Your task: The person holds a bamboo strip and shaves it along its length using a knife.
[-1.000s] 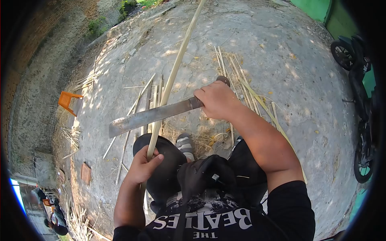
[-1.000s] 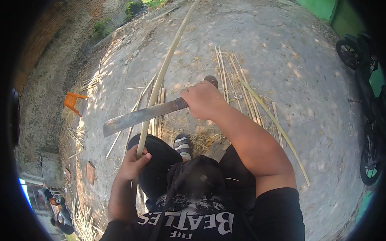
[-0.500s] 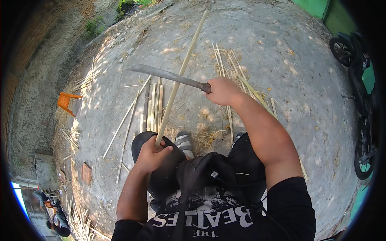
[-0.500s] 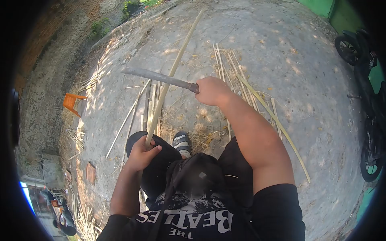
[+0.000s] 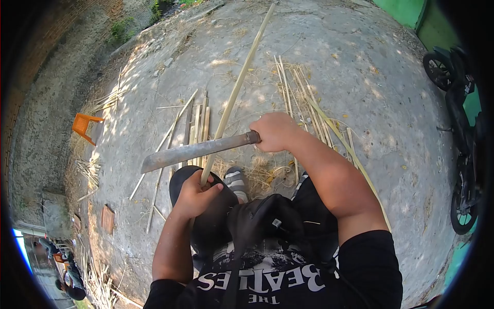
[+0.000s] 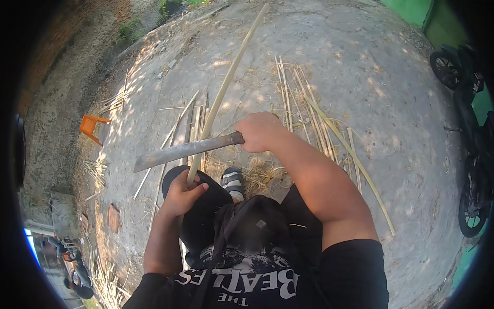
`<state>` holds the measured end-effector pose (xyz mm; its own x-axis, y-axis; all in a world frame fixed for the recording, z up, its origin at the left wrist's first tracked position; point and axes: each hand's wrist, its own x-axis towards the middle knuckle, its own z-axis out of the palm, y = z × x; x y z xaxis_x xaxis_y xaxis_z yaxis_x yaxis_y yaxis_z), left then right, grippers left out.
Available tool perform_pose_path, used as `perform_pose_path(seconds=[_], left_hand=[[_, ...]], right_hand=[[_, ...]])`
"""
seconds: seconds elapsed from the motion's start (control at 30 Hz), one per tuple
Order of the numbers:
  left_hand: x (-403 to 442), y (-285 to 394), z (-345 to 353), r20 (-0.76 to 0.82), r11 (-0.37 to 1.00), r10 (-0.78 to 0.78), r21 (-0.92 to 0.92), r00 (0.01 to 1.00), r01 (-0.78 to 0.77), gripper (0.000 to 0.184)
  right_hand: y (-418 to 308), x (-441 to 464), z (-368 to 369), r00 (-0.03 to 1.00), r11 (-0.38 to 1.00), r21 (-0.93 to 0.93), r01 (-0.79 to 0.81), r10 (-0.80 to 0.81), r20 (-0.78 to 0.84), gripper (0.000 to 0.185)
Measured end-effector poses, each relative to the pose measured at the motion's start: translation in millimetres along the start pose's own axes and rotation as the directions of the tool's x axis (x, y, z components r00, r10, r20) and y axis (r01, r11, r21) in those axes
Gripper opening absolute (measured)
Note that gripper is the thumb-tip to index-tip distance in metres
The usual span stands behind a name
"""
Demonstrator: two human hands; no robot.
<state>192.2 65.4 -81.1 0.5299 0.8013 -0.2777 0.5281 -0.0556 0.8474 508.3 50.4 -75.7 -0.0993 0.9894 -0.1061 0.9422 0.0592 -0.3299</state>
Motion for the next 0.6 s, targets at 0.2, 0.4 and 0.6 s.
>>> perform_pose_path(seconds=[0.2, 0.4, 0.6], left_hand=[[-2, -3, 7, -0.062, 1.0, -0.001, 0.004, 0.998, 0.001, 0.03], [0, 9, 10, -0.099, 0.993, -0.004, 0.113, 0.995, 0.015, 0.031], [-3, 5, 14, -0.134, 0.99, -0.015, 0.136, 0.991, 0.033, 0.032]], right_hand=[[-19, -10, 0, 0.998, 0.997, -0.06, 0.056, -0.057, -0.019, 0.016], [0, -1, -6, 0.998, 0.998, -0.003, -0.068, 0.068, -0.001, 0.017], [-17, -11, -4, 0.999, 0.999, -0.026, -0.032, 0.031, -0.033, 0.015]])
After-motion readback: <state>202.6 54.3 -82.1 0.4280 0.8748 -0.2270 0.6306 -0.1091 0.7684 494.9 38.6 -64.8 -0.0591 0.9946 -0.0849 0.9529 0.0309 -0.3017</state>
